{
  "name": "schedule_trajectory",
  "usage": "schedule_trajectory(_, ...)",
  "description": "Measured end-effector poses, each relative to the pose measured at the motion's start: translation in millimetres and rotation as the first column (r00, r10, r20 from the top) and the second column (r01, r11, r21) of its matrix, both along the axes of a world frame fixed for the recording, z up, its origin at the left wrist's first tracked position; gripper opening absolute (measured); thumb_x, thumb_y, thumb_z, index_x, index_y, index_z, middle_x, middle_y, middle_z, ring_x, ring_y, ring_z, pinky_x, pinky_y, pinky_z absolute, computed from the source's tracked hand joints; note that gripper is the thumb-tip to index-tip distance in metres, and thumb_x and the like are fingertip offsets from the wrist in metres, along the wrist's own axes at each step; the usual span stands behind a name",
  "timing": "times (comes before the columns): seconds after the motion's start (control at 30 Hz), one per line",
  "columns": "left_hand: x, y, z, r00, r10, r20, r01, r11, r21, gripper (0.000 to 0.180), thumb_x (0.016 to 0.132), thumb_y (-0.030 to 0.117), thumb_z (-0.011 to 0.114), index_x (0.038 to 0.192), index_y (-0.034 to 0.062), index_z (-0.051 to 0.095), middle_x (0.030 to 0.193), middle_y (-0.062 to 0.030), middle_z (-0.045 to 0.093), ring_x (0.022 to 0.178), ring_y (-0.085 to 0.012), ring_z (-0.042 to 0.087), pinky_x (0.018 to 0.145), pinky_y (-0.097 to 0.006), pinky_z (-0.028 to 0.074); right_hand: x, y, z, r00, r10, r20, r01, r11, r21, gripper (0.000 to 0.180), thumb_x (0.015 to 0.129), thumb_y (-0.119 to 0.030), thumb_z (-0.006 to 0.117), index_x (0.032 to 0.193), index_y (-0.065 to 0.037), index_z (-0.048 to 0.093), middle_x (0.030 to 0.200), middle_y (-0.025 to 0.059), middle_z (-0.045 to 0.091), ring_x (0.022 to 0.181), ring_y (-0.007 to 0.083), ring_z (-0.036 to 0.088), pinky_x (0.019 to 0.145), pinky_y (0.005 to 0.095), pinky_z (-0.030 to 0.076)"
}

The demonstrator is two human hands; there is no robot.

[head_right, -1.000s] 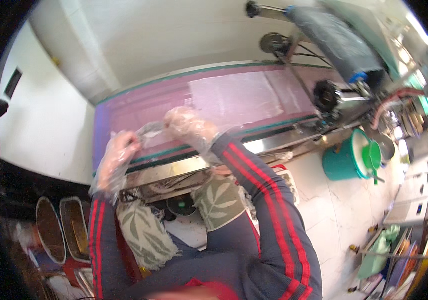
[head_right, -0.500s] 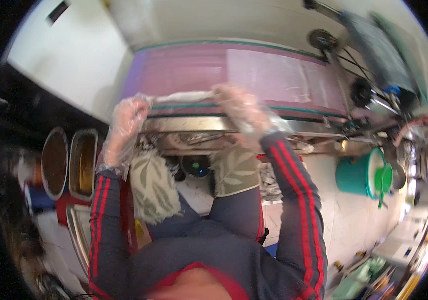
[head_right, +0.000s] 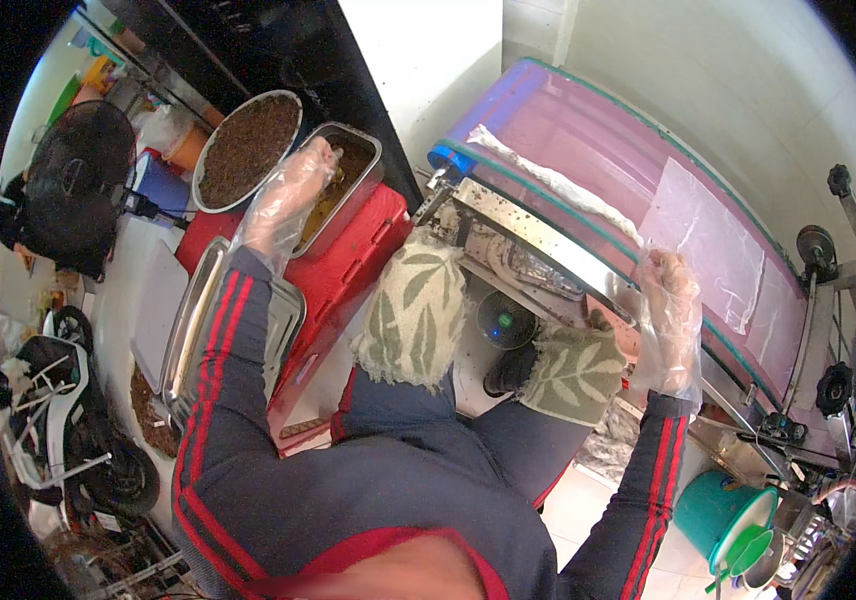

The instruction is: The person repeatedly places thin sheets on a flat surface, adds a dark granular filling, folds the sheets, and transfers them to a metal tray. The process is repeated multiple times with consistent hand motions.

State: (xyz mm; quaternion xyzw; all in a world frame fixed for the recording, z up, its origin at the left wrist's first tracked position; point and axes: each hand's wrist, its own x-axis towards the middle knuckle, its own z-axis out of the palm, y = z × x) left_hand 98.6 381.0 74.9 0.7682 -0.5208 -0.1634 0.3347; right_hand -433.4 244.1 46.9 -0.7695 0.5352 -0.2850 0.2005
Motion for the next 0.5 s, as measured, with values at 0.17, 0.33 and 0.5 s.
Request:
schedule_trajectory(0.17, -64.5, -77.2, -13.1, 0.981, -0.138, 0.138, 0.177, 0.925, -0.336, 0.029, 0.109, 0.028, 0.052, 0.120, 0.0047, 0.064, 0.108, -0.0254, 0.075, 0.102, -0.0417, 0.075, 0.086, -0.052, 0.058, 14.7, 4.0, 19.1, 0.995, -0.064, -0.073, 0.059, 0.996, -0.065, 0.027, 0.101, -0.022, 0.071, 0.124, -0.007, 0.071, 0.113, 0.0147, 0.072, 0.101, 0.0300, 0.071, 0.088, 0.0396, 0.057)
schedule_trajectory(0.33, -228.5, -155.5, -52.3, 0.729, -0.522, 0.443, 0.560, 0.827, 0.052, 0.042, 0.100, 0.010, 0.055, 0.139, -0.0056, 0.060, 0.133, -0.0322, 0.067, 0.128, -0.0447, 0.064, 0.113, -0.051, 0.050, 60.3, -16.0, 10.3, 0.973, 0.095, -0.208, -0.131, 0.978, -0.164, 0.037, 0.101, -0.020, 0.069, 0.137, -0.009, 0.066, 0.124, 0.0174, 0.070, 0.123, 0.0311, 0.066, 0.101, 0.0421, 0.055)
schedule_trajectory(0.5, -233.6, -175.2, -44.6, 0.683, -0.655, 0.322, 0.647, 0.748, 0.148, 0.029, 0.101, 0.022, 0.059, 0.116, 0.0037, 0.075, 0.116, -0.0257, 0.074, 0.115, -0.0413, 0.069, 0.099, -0.055, 0.053, 93.2, -46.8, -30.7, 0.953, 0.117, -0.278, -0.214, 0.913, -0.348, 0.018, 0.094, -0.008, 0.064, 0.111, -0.004, 0.068, 0.095, 0.0176, 0.070, 0.094, 0.0359, 0.069, 0.082, 0.0484, 0.057)
